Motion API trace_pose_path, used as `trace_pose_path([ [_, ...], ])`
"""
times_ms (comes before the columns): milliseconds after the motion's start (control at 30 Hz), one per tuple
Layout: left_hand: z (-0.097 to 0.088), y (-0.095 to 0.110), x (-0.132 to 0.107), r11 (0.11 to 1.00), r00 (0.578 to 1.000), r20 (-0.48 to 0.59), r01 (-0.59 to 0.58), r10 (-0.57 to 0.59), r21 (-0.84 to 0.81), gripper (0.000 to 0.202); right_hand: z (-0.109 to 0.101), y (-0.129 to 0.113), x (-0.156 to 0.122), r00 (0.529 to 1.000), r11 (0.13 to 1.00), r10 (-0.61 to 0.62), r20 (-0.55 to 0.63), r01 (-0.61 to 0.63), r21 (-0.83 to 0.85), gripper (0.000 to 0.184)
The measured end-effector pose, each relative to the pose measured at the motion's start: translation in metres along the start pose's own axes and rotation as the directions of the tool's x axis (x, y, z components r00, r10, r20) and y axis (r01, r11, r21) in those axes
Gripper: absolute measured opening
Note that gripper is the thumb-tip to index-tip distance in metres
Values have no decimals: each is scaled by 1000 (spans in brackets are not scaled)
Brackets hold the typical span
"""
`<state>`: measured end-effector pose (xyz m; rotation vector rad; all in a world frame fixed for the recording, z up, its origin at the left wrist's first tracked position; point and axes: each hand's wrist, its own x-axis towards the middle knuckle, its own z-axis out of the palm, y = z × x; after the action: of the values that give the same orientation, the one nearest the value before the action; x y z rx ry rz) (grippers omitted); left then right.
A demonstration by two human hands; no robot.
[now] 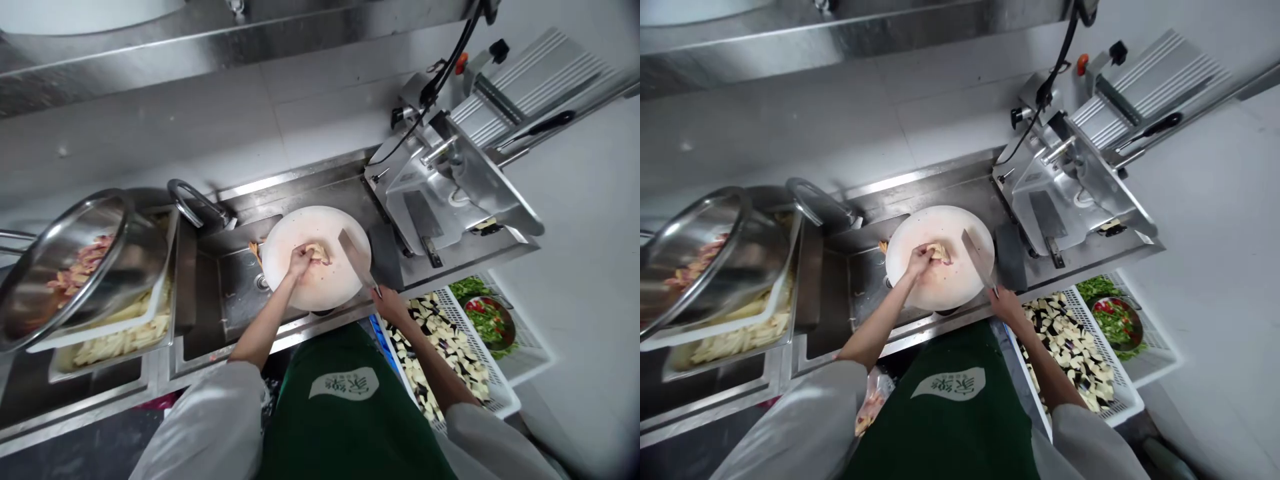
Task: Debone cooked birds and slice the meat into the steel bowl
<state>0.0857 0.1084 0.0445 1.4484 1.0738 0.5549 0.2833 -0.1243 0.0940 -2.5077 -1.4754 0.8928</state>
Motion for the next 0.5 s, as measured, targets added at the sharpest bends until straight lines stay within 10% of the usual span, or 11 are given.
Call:
trace_pose_path([
  [100,-22,-21,-32,999,996,-80,44,-45,-17,26,-3,-23,14,991,992,-111,73,115,-49,39],
  [200,-34,-44,-58,931,944,-262,-102,202,351,31,-1,-44,24,977,978,-154,145,171,-118,38],
  [300,-33,-63,-67,811,893,-150,-302,425,502,20,1,-62,32,970,966,-146,195,182,-184,37],
  [500,-11,-77,-75,773,861,-108,-382,497,507,20,20,-96,28,980,968,-128,156,157,-197,36],
])
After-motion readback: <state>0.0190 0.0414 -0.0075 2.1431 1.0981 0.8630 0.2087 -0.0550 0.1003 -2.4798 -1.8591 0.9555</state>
